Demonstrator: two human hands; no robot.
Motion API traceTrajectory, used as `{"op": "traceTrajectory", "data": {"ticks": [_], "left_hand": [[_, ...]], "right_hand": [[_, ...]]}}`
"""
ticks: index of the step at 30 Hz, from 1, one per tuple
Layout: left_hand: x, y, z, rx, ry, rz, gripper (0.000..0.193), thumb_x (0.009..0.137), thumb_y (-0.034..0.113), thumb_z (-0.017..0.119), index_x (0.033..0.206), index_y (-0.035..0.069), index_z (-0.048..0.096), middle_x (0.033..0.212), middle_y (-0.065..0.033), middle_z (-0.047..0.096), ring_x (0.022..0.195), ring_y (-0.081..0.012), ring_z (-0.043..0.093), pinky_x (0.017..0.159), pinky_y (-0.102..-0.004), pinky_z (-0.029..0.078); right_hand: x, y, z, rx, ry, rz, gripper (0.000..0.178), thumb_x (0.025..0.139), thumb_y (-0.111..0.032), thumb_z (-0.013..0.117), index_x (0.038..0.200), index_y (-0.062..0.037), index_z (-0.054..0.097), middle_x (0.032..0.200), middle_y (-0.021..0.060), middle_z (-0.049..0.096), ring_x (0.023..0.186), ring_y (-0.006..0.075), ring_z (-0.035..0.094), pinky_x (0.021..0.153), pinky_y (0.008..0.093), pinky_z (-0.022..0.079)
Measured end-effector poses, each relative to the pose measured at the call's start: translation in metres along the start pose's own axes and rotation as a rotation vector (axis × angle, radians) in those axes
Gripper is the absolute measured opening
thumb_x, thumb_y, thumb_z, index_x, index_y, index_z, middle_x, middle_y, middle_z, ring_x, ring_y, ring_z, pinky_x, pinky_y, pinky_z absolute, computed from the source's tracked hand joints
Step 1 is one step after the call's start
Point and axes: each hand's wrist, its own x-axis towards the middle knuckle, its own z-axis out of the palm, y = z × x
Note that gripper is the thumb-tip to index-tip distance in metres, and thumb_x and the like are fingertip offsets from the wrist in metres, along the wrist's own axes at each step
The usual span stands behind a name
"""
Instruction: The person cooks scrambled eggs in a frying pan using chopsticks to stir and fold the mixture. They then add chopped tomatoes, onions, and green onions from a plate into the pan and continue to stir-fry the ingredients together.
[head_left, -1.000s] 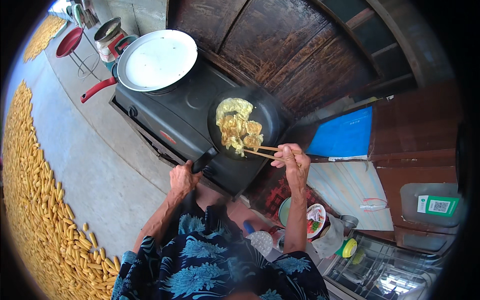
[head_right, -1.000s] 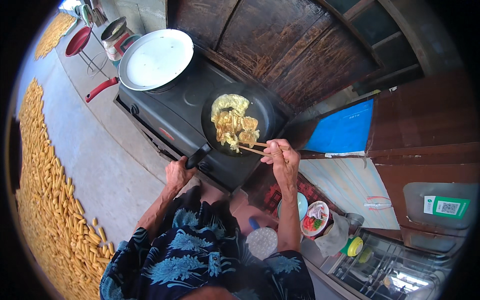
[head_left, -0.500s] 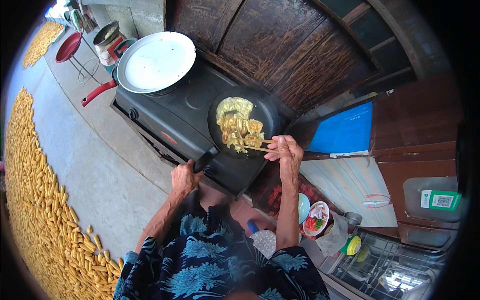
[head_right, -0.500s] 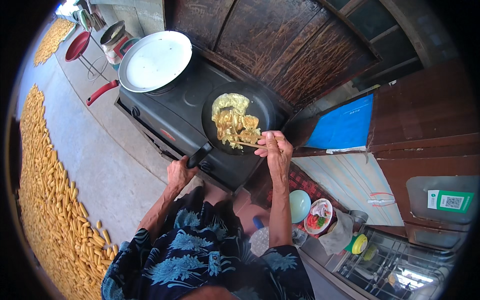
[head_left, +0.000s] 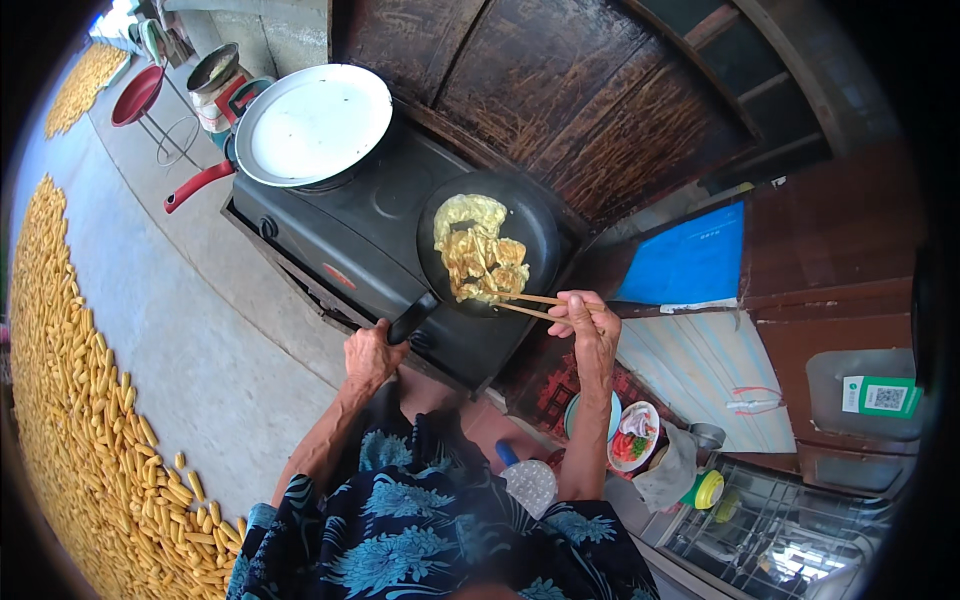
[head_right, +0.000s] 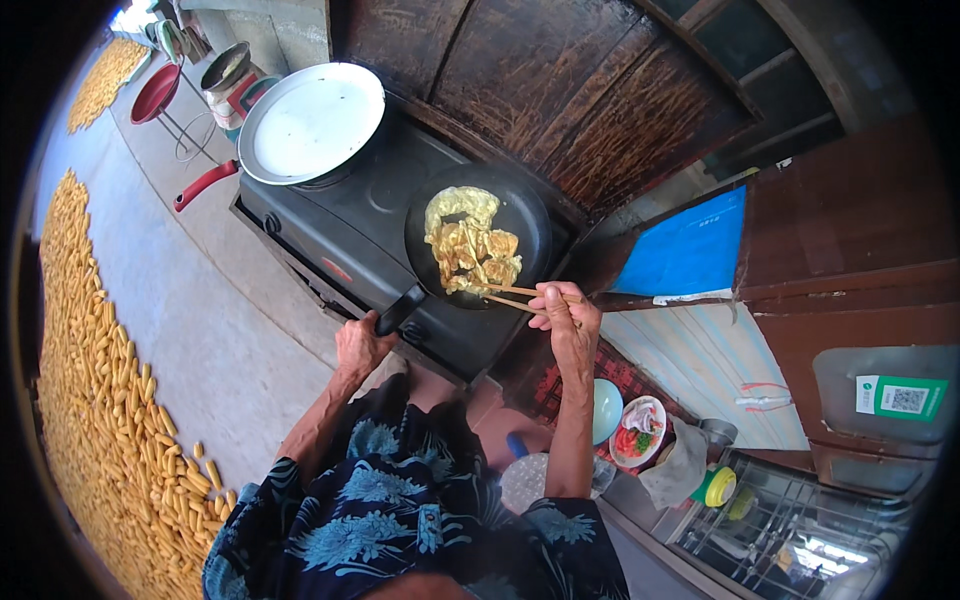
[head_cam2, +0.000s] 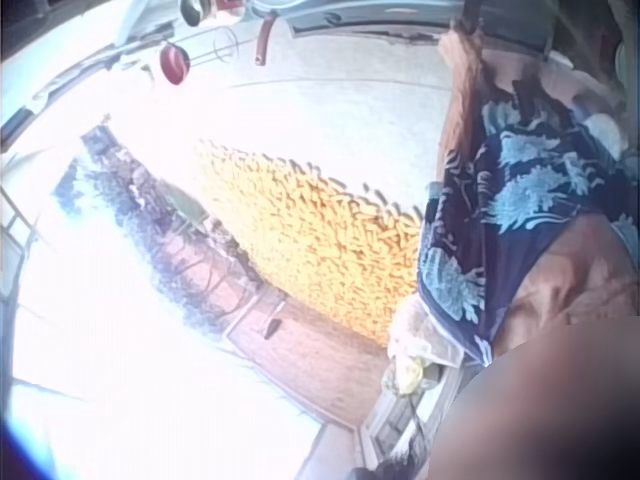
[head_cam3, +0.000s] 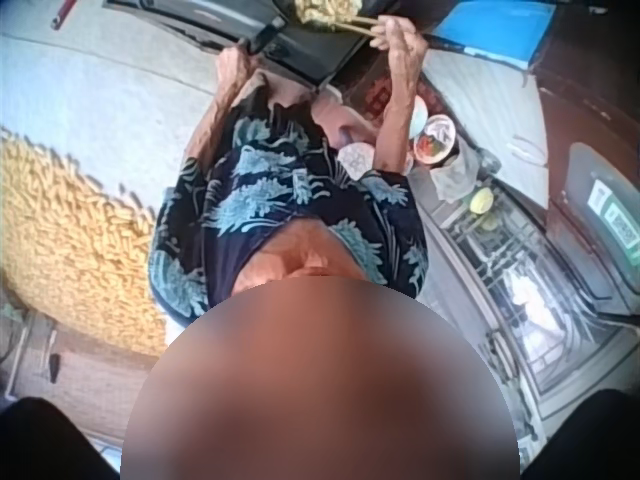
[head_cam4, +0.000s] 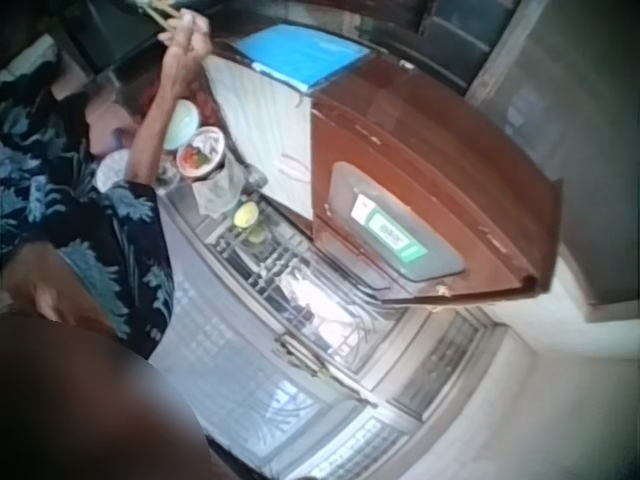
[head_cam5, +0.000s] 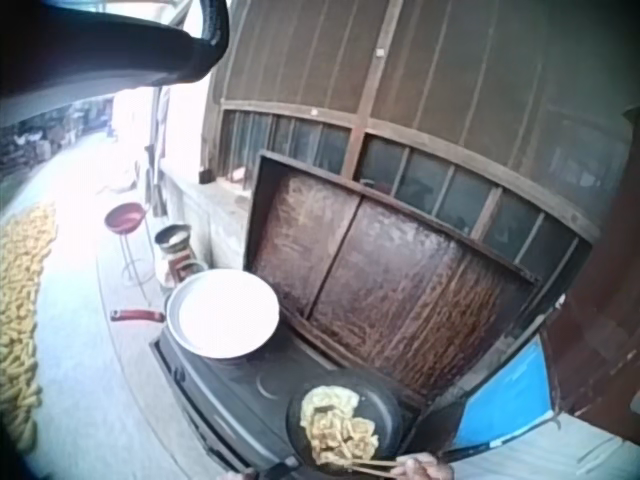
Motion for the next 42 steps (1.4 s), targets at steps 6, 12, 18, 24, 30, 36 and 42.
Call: {"op": "traceTrajectory", "data": {"ticks": [6, 12, 18, 24, 30, 36, 42], "left_hand": [[0.001, 0.003, -0.002, -0.011, -0.012, 0.01, 0.033, 0.071, 0.027, 0.068, 0.092, 0.002, 0.066, 0.069, -0.0251, 0.065, 0.07, -0.0432, 0.066, 0.066, -0.0507, 0.054], [0.001, 0.0, -0.002, 0.003, -0.004, 0.007, 0.033, 0.071, 0.027, 0.068, 0.092, 0.002, 0.066, 0.07, -0.0251, 0.065, 0.07, -0.0431, 0.066, 0.067, -0.0504, 0.053], [0.0, 0.003, -0.002, -0.011, -0.018, -0.004, 0.032, 0.071, 0.027, 0.068, 0.092, 0.003, 0.066, 0.07, -0.0251, 0.065, 0.07, -0.0431, 0.066, 0.067, -0.0504, 0.054], [0.0, 0.001, -0.002, -0.006, -0.016, -0.011, 0.032, 0.071, 0.027, 0.068, 0.092, 0.003, 0.066, 0.071, -0.0255, 0.066, 0.072, -0.0428, 0.067, 0.067, -0.0508, 0.053], [-0.002, -0.003, 0.005, 0.003, 0.013, 0.029, 0.033, 0.071, 0.028, 0.069, 0.092, 0.003, 0.065, 0.069, -0.0253, 0.065, 0.069, -0.0432, 0.066, 0.065, -0.0508, 0.053], [-0.009, -0.001, 0.002, 0.028, 0.035, 0.039, 0.03, 0.072, 0.028, 0.07, 0.088, 0.004, 0.063, 0.067, -0.0231, 0.065, 0.066, -0.041, 0.066, 0.064, -0.05, 0.053], [-0.01, 0.006, -0.014, 0.064, 0.007, 0.064, 0.029, 0.074, 0.029, 0.069, 0.086, 0.004, 0.06, 0.07, -0.0211, 0.066, 0.068, -0.0395, 0.067, 0.066, -0.0485, 0.053]], "right_hand": [[0.003, 0.008, 0.015, 0.08, 0.012, 0.013, 0.035, 0.102, -0.028, 0.054, 0.104, 0.0041, 0.066, 0.081, 0.0116, 0.069, 0.059, 0.0171, 0.067, 0.054, 0.0244, 0.051], [0.024, 0.003, 0.01, 0.069, -0.079, 0.072, 0.037, 0.103, -0.031, 0.053, 0.107, 0.0036, 0.065, 0.087, 0.013, 0.069, 0.06, 0.017, 0.068, 0.053, 0.0239, 0.052], [0.031, 0.033, 0.039, 0.135, 0.061, -0.18, 0.029, 0.103, -0.022, 0.054, 0.106, 0.0041, 0.064, 0.085, 0.0111, 0.07, 0.068, 0.019, 0.07, 0.061, 0.0258, 0.055], [-0.011, 0.012, 0.024, 0.048, -0.05, -0.009, 0.031, 0.101, -0.027, 0.056, 0.106, 0.0018, 0.066, 0.082, 0.0105, 0.07, 0.07, 0.0152, 0.067, 0.064, 0.0261, 0.054], [0.036, 0.015, 0.001, 0.246, 0.39, -0.056, 0.037, 0.102, -0.03, 0.053, 0.107, 0.0049, 0.063, 0.083, 0.017, 0.07, 0.061, 0.0222, 0.069, 0.055, 0.0263, 0.053], [0.077, 0.067, 0.012, 0.473, 0.553, 0.185, 0.038, 0.102, -0.034, 0.054, 0.111, 0.0026, 0.058, 0.09, 0.0182, 0.07, 0.062, 0.024, 0.07, 0.052, 0.0271, 0.056], [0.09, 0.109, 0.024, 0.813, 0.409, 0.361, 0.041, 0.098, -0.039, 0.059, 0.113, -0.0006, 0.059, 0.092, 0.0159, 0.07, 0.069, 0.0275, 0.069, 0.06, 0.0339, 0.054]]}}
